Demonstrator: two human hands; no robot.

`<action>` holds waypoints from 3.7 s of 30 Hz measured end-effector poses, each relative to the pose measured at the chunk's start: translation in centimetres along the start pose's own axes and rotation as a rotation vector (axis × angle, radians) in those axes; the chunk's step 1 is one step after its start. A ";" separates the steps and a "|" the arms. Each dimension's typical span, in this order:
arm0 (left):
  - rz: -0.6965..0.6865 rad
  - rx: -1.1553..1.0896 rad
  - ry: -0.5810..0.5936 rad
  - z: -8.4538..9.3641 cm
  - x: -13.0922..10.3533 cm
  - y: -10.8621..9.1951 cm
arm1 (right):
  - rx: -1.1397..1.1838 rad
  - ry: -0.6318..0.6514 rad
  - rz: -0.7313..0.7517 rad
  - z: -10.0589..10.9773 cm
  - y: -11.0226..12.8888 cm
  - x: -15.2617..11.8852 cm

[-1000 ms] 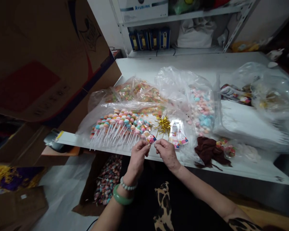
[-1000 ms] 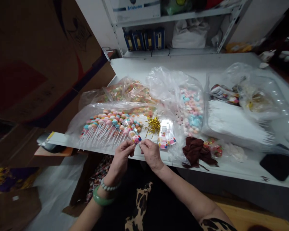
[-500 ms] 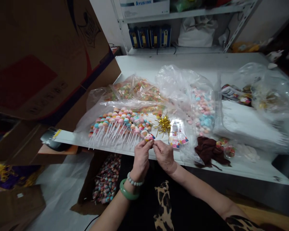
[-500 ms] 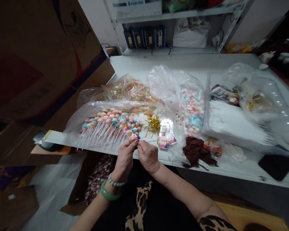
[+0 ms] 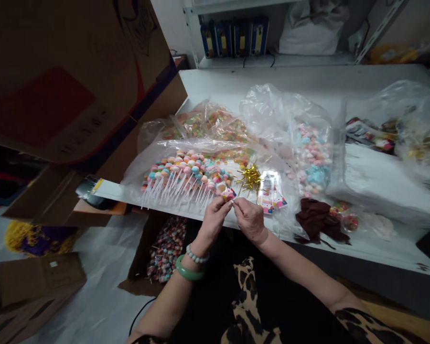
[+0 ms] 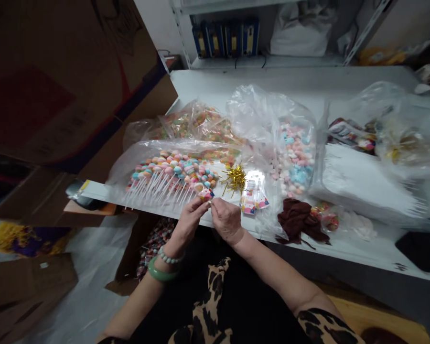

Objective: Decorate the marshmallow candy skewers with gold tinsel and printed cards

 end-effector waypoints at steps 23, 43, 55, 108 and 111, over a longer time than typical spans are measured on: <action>0.295 -0.360 -0.129 0.1 0.6 2.7 | 0.688 0.315 -0.681 -3.2 -1.0 -1.7; 0.349 -0.434 0.033 -1.5 1.1 3.0 | 1.088 0.411 -0.904 -3.7 -2.2 -2.3; 0.201 -0.053 0.122 -0.7 0.3 2.8 | 0.947 0.295 -0.854 -3.7 -3.2 -1.6; 0.066 -0.735 -0.273 3.8 3.6 -2.0 | 0.838 0.451 -0.724 -3.3 -1.7 -1.1; 0.160 -0.810 -0.178 3.6 3.8 -1.6 | 0.836 0.462 -0.748 -3.3 -1.7 -0.7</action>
Point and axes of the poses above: each hand's wrist, its own x-axis towards the middle knuckle, its own z-axis out of the back of the hand, y = z × x, the point moved 5 cm from there along x, towards the middle knuckle, and after that the axes turned 3 degrees about -z, right-handed, at the moved point
